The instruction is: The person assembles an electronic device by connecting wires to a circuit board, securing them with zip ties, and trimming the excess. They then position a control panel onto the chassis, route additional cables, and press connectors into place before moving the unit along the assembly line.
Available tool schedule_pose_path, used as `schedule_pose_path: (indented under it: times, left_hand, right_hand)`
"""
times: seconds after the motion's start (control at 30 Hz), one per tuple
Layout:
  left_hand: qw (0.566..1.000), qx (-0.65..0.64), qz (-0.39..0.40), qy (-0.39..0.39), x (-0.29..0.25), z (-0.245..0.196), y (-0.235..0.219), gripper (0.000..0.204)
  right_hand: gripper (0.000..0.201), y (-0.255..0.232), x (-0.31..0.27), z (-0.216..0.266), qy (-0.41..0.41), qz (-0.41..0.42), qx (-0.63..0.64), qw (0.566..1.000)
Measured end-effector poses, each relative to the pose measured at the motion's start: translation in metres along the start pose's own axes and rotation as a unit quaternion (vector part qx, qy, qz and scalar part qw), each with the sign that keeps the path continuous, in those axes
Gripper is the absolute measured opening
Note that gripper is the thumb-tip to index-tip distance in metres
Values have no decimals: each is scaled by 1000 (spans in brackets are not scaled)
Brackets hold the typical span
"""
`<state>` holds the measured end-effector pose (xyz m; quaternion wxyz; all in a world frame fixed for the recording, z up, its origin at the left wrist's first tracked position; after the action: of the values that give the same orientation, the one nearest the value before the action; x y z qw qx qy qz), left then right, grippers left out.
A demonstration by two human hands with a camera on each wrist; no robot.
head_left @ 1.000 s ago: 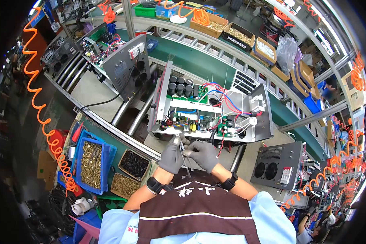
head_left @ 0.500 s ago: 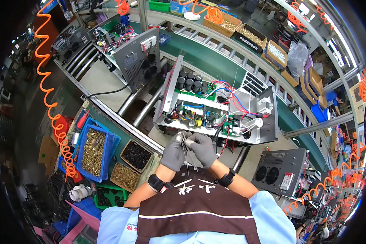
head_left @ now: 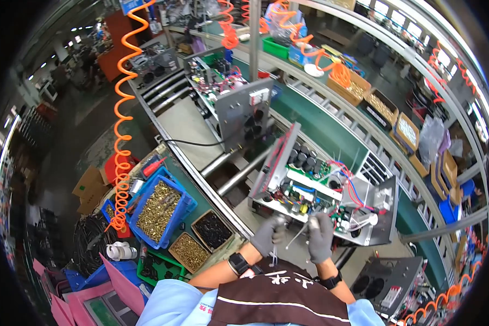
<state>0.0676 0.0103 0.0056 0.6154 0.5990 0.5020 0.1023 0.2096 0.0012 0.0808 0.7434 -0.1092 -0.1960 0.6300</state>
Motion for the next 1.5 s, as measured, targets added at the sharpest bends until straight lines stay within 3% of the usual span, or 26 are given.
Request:
schedule_pose_path:
  times: [0.07, 0.13, 0.67, 0.73, 0.87, 0.97, 1.0, 1.03, 1.07, 1.13, 1.2, 1.23, 1.3, 1.4, 1.47, 1.5]
  left_hand:
    - [990, 1, 113, -86, -2, 1, 7, 23]
    - [977, 15, 169, -133, -3, 4, 8, 25]
    - [979, 95, 171, -62, -16, -9, 10, 27]
    - [978, 123, 162, -40, -16, -12, 11, 28]
    - [961, 227, 155, 13, -10, -19, 10, 28]
    - [941, 305, 106, 97, -7, -21, 5, 24]
    - [904, 374, 115, 175, -3, -20, 4, 24]
    - [887, 388, 142, 206, 5, -17, -9, 24]
    - [863, 451, 118, 193, -2, -22, -2, 22]
    - [782, 578, 99, 212, -9, -27, 1, 22]
    - [854, 448, 119, 237, -6, -20, -2, 19]
    - [855, 446, 121, 236, -4, -21, -1, 19]
    - [964, 249, 7, 94, 3, -23, -1, 17]
    - [984, 167, 12, 61, 24, -19, -2, 18]
    - [981, 177, 11, 76, 28, -22, 5, 22]
    - [992, 82, 61, 71, 30, -22, 7, 23]
  right_hand:
    - [11, -3, 7, -16, 38, -21, 60, 997]
    - [10, -9, 14, -2, 33, -51, 34, 998]
    - [15, 6, 16, -2, -6, -69, 77, 995]
    - [11, 4, 17, -1, -32, 0, 70, 997]
    - [13, 1, 15, -7, 10, 81, -25, 996]
    - [13, 3, 16, -7, 32, 87, -17, 996]
    - [13, -1, 16, -12, 29, 93, -24, 995]
    - [15, -4, 19, -14, 15, 107, -65, 992]
    - [18, -7, 19, -14, 6, 123, -104, 987]
    - [21, -9, 17, -10, 89, 155, -89, 980]
    - [17, -11, 16, -5, 96, 145, -65, 983]
    - [15, -13, 17, -1, 68, 117, -47, 990]
    - [11, -19, 21, -1, 30, 64, -38, 997]
    - [12, -28, 34, -5, 17, 18, 11, 1000]
    - [13, -31, 43, 0, 38, 13, 14, 999]
    - [13, -33, 47, 3, 31, -1, 22, 999]
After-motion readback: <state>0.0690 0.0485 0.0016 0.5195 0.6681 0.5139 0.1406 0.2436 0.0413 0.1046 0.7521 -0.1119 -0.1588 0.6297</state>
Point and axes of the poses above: each hand's wrist, its own x-axis towards the middle knuckle, its own y-axis out of the palm, z = x × y, the point moved 1 cm from there along x, towards the middle knuckle, and after that the axes turned 11 degrees about -x, right-handed, at the moved point
